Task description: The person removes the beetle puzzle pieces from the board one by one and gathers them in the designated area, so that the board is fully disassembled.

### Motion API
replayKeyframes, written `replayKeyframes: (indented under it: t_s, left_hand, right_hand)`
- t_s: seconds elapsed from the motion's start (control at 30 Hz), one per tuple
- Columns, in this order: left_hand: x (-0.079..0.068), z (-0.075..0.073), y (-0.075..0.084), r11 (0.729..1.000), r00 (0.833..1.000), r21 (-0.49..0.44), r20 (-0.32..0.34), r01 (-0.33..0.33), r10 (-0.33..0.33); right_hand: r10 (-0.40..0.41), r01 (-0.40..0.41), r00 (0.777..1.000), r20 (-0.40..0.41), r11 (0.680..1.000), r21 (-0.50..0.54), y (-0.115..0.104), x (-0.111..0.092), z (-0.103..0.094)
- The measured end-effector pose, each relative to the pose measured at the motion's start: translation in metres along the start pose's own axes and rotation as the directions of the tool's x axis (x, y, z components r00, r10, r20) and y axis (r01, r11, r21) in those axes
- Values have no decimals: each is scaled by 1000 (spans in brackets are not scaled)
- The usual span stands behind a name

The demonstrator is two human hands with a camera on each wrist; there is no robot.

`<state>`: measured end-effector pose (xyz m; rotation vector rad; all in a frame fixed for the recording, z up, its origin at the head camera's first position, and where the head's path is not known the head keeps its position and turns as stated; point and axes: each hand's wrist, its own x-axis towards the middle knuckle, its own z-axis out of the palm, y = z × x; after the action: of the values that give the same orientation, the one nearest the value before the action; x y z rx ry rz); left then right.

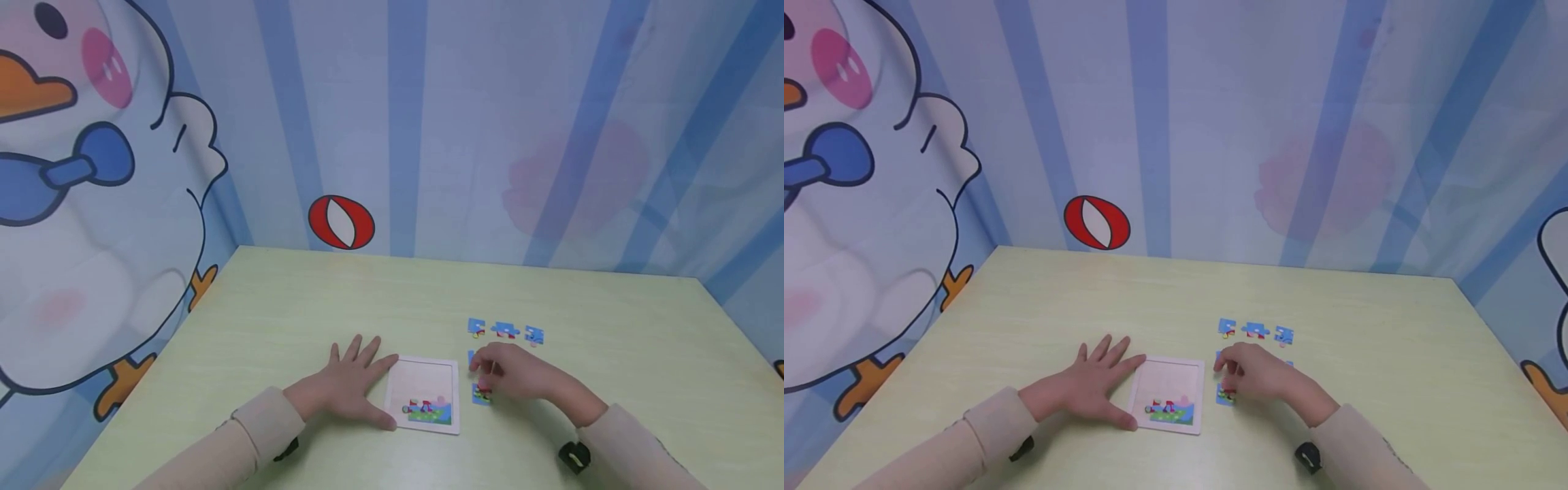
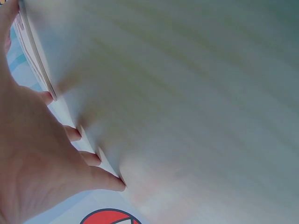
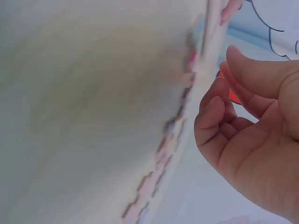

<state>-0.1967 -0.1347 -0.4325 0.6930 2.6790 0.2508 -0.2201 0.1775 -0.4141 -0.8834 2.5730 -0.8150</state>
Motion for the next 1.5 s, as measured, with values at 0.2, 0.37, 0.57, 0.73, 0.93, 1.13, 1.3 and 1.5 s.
replayKeyframes:
  t_s: [0.2,0.37,0.57,0.73,0.93,1.13,1.3,1.5]
  left_hand:
    - [1,2,-1,1000,1000,-2,-1,-2,2]
    - [2,3,-1,1000,1000,7,0,2,-2]
    - [2,2,0,1000,1000,10,1,7,-7]
    - [1,1,0,1000,1000,5,4,9,-9]
    - [0,-1,0,1000,1000,6,0,-1,1]
    - [1,0,-1,1000,1000,6,3,-11,11]
    - [2,2,-1,1000,1000,7,-2,-13,13]
    - [3,2,-3,1000,1000,8,-7,-10,10]
  right_hand:
    - [-26,26,1000,6,999,28,-17,3,-2]
    - [-69,67,997,22,996,59,-31,8,4]
    - [-77,71,996,55,993,97,-45,16,15]
    - [-89,81,993,78,991,104,-54,21,21]
    - [-96,86,991,95,991,104,-60,27,28]
    - [-56,42,990,127,993,111,-65,31,37]
    - [-41,28,990,133,995,97,-64,32,43]
    - [-23,16,992,122,998,56,-62,34,47]
